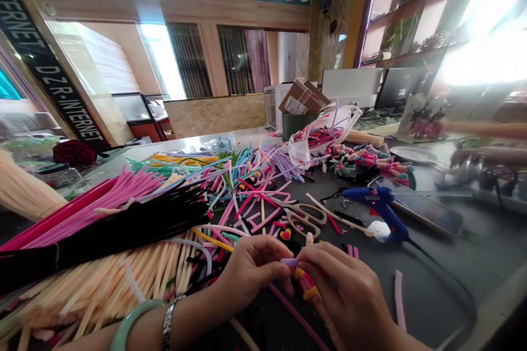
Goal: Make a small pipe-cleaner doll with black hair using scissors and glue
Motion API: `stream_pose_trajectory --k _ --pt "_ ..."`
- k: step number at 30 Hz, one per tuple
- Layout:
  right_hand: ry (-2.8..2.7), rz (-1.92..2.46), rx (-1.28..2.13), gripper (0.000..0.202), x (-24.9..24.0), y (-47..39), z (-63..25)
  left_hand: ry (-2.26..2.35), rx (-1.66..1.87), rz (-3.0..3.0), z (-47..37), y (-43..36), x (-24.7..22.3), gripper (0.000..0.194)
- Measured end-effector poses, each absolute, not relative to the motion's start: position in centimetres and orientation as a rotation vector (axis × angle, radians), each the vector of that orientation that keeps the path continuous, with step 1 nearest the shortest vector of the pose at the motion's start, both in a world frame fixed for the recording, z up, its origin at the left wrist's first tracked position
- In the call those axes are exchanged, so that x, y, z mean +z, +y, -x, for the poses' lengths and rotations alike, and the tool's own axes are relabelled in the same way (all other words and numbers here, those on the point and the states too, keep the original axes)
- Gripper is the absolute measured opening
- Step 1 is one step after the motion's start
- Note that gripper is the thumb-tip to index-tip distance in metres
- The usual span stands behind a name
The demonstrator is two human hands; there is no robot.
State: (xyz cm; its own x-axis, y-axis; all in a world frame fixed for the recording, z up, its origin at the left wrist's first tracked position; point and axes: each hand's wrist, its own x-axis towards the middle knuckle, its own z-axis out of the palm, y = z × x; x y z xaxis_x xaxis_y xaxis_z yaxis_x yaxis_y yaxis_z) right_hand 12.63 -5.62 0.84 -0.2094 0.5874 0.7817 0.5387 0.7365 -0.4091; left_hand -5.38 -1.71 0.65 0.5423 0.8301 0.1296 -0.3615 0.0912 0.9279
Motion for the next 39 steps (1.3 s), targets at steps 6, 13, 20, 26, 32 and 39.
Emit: stream_pose_trajectory --k 6,13,20,26,32,39 --pt "-1.864 0.867 0.049 0.018 0.98 -5.61 -12.59 0.480 0.924 -1.130 5.51 -1.57 0.18 0.017" --pt "-1.869 0.861 0.098 0.016 0.95 -5.70 -12.49 0.443 0.932 -1.180 5.54 -1.64 0.13 0.009" --pt "-1.892 0.852 0.081 0.016 0.92 -5.60 -12.55 0.428 0.978 -1.157 5.31 -1.55 0.18 0.010" --pt "-1.890 0.881 0.049 0.017 0.95 -5.78 -12.42 0.524 0.972 -1.151 5.30 -1.79 0.52 0.017" --pt "-1.895 0.895 0.022 0.017 0.88 -5.59 -12.48 0.587 0.947 -1.166 5.41 -1.94 0.49 0.020" --pt "-1.933 0.945 -0.046 0.019 0.51 -5.66 -12.58 0.691 0.962 -1.178 5.28 -2.01 0.65 0.026"
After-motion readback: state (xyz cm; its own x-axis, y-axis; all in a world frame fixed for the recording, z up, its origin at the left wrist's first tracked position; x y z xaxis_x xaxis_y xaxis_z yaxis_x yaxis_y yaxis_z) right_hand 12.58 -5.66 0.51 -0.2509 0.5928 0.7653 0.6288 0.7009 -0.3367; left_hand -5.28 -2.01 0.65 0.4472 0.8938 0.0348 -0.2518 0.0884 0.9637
